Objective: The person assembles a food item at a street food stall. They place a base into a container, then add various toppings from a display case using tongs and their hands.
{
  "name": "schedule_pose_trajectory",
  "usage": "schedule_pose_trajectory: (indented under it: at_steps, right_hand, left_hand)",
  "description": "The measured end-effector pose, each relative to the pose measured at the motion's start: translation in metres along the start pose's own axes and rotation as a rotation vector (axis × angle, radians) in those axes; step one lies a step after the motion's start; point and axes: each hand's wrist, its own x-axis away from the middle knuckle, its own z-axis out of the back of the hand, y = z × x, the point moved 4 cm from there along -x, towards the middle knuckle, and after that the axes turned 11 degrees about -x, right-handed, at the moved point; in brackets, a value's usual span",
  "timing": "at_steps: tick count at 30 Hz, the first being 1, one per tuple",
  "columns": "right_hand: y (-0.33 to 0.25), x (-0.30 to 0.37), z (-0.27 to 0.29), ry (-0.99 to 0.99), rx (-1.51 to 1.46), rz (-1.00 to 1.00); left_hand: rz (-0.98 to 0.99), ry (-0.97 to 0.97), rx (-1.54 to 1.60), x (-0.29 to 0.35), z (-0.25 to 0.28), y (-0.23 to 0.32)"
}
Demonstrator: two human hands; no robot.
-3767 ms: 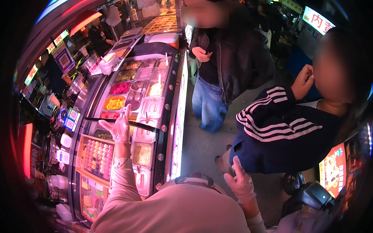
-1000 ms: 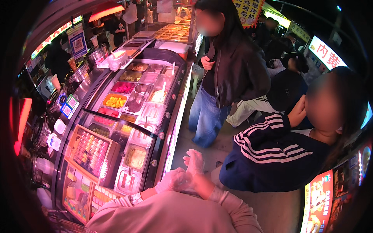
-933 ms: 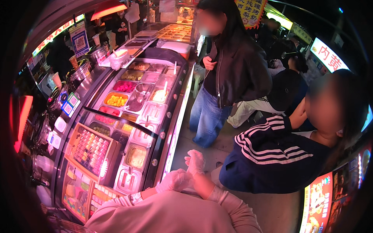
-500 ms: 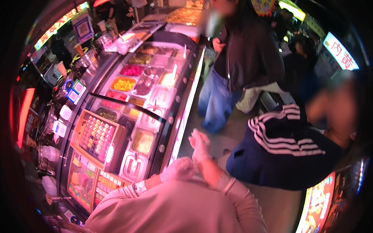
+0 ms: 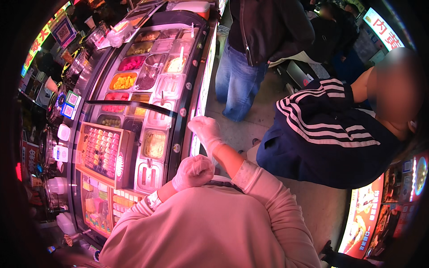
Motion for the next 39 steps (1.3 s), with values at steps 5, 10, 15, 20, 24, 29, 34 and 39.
schedule_pose_trajectory:
  at_steps: [5,10,15,20,24,29,34,39]
  right_hand:
    - [-0.027,0.005,-0.012,-0.02,0.701,0.321]
    - [-0.028,0.005,-0.015,-0.319,1.132,0.234]
    - [-0.004,0.011,0.003,-0.609,1.002,0.429]
    - [0.009,0.021,-0.001,-0.705,1.292,0.126]
    - [0.035,0.025,0.01,-0.758,1.471,0.163]
    - [0.012,0.055,-0.004,-0.681,1.185,0.542]
    - [0.067,0.054,0.076,-0.43,0.783,0.378]
    - [0.053,0.107,0.107,-0.223,0.727,0.276]
  left_hand:
    - [-0.006,-0.139,-0.063,0.005,0.001,-0.004]
    - [0.266,-0.036,-0.173,-0.012,0.03,-0.002]
    - [0.189,-0.059,-0.185,-0.028,0.017,-0.007]
    - [0.072,0.017,-0.309,-0.002,0.003,-0.018]
    - [-0.075,-0.028,-0.239,0.0,-0.008,-0.005]
    - [-0.139,-0.121,-0.16,0.009,-0.02,-0.002]
    - [0.164,-0.156,0.028,0.023,-0.034,-0.038]
    - [1.154,-0.449,0.056,0.056,-0.059,-0.163]
